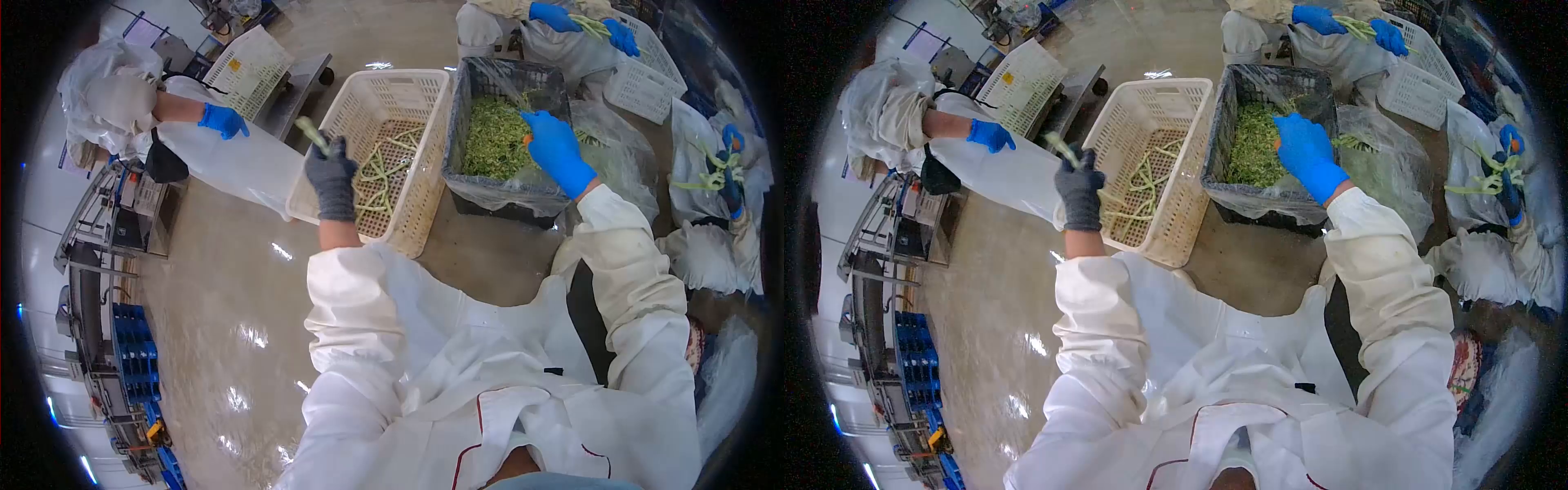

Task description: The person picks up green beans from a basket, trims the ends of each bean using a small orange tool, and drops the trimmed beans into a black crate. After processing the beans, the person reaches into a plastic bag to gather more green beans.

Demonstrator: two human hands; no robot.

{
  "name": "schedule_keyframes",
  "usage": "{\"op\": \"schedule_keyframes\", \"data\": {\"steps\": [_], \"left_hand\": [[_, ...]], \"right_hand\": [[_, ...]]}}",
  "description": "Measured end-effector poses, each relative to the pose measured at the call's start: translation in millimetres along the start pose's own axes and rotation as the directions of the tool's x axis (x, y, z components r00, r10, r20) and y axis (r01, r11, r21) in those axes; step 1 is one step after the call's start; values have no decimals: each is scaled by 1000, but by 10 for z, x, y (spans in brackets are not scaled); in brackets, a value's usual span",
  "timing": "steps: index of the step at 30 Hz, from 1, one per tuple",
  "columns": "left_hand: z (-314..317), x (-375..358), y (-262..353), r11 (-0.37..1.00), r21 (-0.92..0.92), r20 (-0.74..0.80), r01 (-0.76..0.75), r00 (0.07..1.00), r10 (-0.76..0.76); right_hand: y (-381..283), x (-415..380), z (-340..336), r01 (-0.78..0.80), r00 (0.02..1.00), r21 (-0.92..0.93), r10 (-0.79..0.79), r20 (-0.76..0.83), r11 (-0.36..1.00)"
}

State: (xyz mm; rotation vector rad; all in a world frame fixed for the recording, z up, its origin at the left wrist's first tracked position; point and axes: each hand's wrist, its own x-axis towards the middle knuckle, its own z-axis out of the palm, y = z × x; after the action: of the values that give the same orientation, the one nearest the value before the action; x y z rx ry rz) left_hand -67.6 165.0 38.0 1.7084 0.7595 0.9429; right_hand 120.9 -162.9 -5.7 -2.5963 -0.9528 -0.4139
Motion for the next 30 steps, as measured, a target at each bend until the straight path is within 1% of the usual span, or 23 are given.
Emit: {"op": "schedule_keyframes", "data": {"steps": [1,3,4,5,6,9,10,12,13,15,18,20,21,22,23,24,25,26,27,29,30], "left_hand": [[106,-101,38,972,-221,100,79,993,-58],[291,-353,195,964,-199,282,174,952,-114],[355,-453,232,972,-136,380,192,916,-128],[422,-540,244,976,-73,475,204,868,-146],[495,-608,228,986,-45,531,159,840,-112],[558,-806,378,976,219,647,7,748,-150],[609,-800,218,933,247,647,-260,762,41],[625,-837,164,778,314,636,-544,729,252],[617,-859,169,663,348,637,-663,686,352],[620,-892,193,676,328,635,-660,684,359],[608,-961,297,676,329,638,-660,683,356],[607,-1038,465,702,305,653,-644,678,338],[628,-1052,463,849,224,669,-479,709,224],[644,-1065,457,949,144,694,-282,712,106],[660,-1082,448,996,70,726,-63,688,-8],[692,-1099,392,999,-49,709,-7,704,40],[732,-1110,311,985,-169,685,44,723,85],[757,-1101,244,953,-288,655,92,745,126],[771,-1082,251,912,-381,608,154,785,122],[797,-995,276,789,-561,509,249,856,92],[746,-891,341,639,-671,518,376,854,42]], "right_hand": [[10,17,-25,-2,997,-46,6,81,999],[-142,19,-110,85,996,210,-79,-37,974],[-269,5,-191,135,989,326,-108,-101,936],[-399,-5,-272,156,986,482,-104,-133,862],[-533,-6,-367,175,982,621,-91,-165,764],[-710,9,-516,374,925,662,-206,-320,650],[-691,-4,-525,346,938,684,-226,-263,642],[-669,-27,-520,288,952,730,-268,-148,620],[-656,-41,-507,253,955,742,-281,-90,621],[-652,-62,-501,183,952,760,-306,22,624],[-675,-111,-550,79,956,750,-263,130,657],[-667,-119,-522,83,971,707,-217,102,702],[-658,-121,-493,83,977,685,-193,85,724],[-638,-98,-432,70,983,748,-173,61,660],[-614,-56,-353,58,988,806,-152,40,589],[-621,-34,-322,50,991,857,-129,20,513],[-634,-36,-286,-69,991,934,-86,105,349],[-653,-38,-243,-184,978,968,-61,197,169],[-668,-50,-214,-292,955,956,-55,291,-19],[-684,-114,-170,-188,954,921,-159,254,340],[-683,-132,-129,-110,946,861,-214,245,497]]}}
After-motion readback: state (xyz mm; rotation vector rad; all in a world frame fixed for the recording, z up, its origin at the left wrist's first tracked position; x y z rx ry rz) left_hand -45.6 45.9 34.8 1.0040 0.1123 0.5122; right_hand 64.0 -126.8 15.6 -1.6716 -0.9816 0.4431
